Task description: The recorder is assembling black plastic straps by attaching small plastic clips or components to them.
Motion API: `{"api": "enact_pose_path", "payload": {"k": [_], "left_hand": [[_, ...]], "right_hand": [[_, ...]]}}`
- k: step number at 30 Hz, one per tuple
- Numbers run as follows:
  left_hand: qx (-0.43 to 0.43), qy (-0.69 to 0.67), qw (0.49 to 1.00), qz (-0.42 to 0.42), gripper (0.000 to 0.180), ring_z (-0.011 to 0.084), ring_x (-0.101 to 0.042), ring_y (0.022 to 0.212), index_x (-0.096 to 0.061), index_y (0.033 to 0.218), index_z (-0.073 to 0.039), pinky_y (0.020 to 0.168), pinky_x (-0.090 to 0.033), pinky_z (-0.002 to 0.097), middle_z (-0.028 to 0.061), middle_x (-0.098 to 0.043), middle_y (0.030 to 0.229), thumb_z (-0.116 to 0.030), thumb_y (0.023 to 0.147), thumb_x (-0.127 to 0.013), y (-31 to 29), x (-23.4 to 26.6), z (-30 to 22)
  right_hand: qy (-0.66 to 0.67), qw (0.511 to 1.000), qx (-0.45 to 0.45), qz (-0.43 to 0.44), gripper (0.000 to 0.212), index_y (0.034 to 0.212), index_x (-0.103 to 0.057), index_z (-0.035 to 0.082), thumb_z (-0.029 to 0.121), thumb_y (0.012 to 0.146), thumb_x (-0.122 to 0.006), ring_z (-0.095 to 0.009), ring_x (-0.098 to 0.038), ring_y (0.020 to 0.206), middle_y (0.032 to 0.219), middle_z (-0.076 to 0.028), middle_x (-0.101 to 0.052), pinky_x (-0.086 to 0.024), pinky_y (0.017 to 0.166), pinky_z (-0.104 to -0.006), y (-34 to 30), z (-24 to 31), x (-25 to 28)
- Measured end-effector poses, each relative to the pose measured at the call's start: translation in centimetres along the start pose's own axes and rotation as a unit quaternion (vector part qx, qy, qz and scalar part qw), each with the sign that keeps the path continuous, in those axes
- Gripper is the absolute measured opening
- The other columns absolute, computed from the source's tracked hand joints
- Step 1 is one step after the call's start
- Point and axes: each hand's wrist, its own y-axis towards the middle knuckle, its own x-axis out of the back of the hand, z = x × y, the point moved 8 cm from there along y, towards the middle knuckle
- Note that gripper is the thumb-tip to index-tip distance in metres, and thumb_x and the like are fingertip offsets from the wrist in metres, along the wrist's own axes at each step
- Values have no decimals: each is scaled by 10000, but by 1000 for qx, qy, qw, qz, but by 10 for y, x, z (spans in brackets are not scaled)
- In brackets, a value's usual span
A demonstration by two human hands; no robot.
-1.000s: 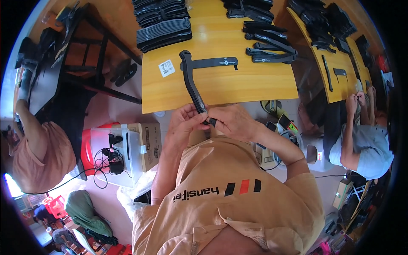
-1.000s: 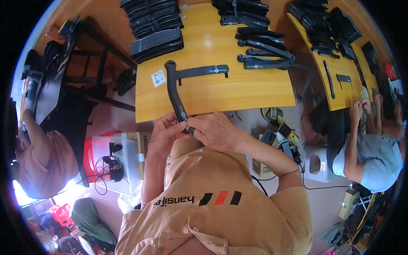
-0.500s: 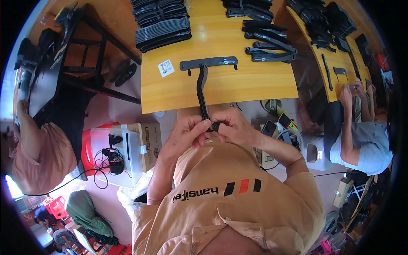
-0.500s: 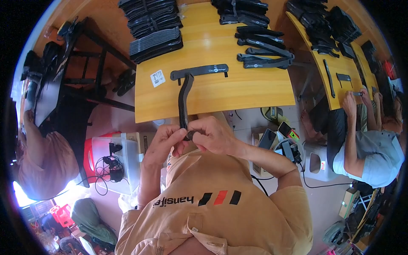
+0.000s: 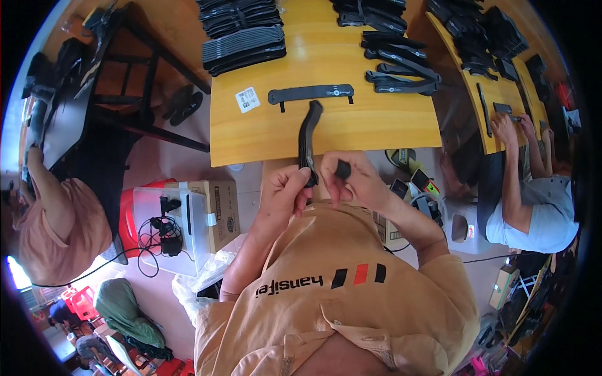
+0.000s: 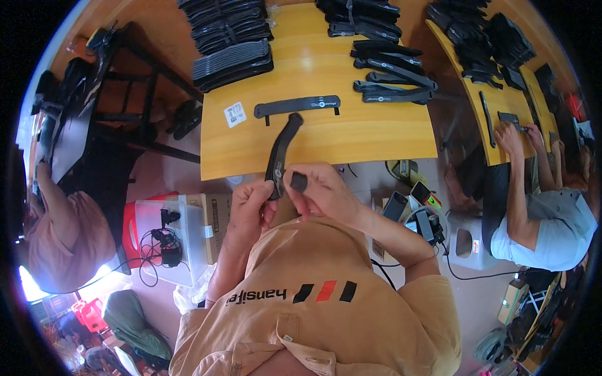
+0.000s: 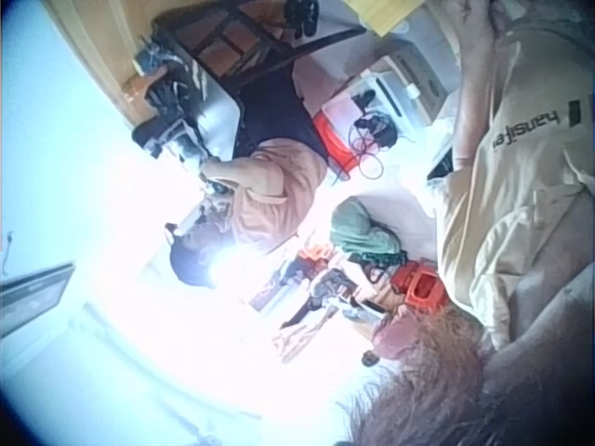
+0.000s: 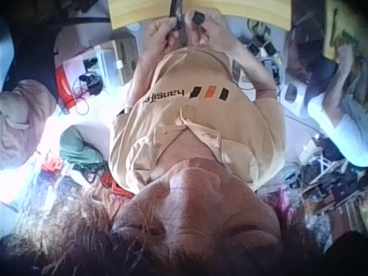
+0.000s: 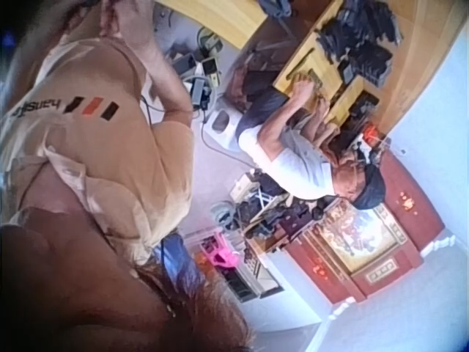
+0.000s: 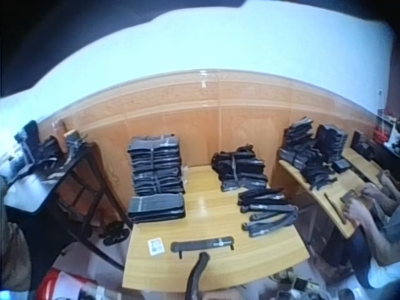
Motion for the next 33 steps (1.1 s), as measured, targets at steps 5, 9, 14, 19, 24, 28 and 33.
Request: {"api": "enact_pose_path", "payload": {"k": [5,9,14,19,24,28,33], "left_hand": [[-35,115,993,-3,273,24,-424,413,-593,720,-37,367,-312,171,-8,-511,546,-191,920,-490,-2,-4,-10],[-12,125,992,21,261,21,-429,420,-607,740,-38,376,-316,166,-11,-518,557,-195,917,-497,-7,-2,-9],[57,-27,994,88,239,19,-383,400,-604,731,-51,366,-264,168,-23,-506,542,-209,894,-527,-20,-6,-5],[85,-72,992,57,316,30,-323,371,-479,586,-87,345,-212,195,-35,-415,480,-224,865,-536,-38,17,-17],[59,-213,975,15,399,54,-277,331,-351,502,-133,328,-214,212,-48,-326,420,-220,853,-518,-52,85,-29],[50,-439,893,-90,404,66,-244,297,-330,498,-152,322,-185,212,-50,-289,381,-219,867,-481,-85,148,-34],[-99,-259,951,-134,416,65,-227,329,-327,502,-138,332,-176,216,-42,-290,402,-227,878,-483,-106,197,-69]], "right_hand": [[-429,858,279,-39,207,684,-470,33,98,846,-581,-66,-399,443,528,-15,-484,-287,426,-245,-9,36,-15],[-402,892,204,13,200,694,-485,28,106,868,-546,-53,-399,445,521,10,-456,-307,438,-234,-8,32,-16],[0,998,-21,53,243,714,-526,22,157,906,-466,-49,-423,452,532,8,-453,-352,413,-229,-9,3,-20],[133,988,-64,-54,215,811,-504,75,256,922,-471,-45,-334,404,494,29,-350,-286,375,-201,-19,1,-8],[341,936,62,-66,263,897,-485,129,390,926,-463,-53,-288,377,505,70,-343,-234,357,-202,-28,25,106],[432,802,310,-272,283,857,-478,69,344,923,-483,-55,-291,374,550,44,-361,-247,337,-189,-90,92,220],[282,911,280,-110,211,785,-433,77,230,929,-450,-67,-288,324,485,12,-339,-284,294,-191,-130,147,184]]}}
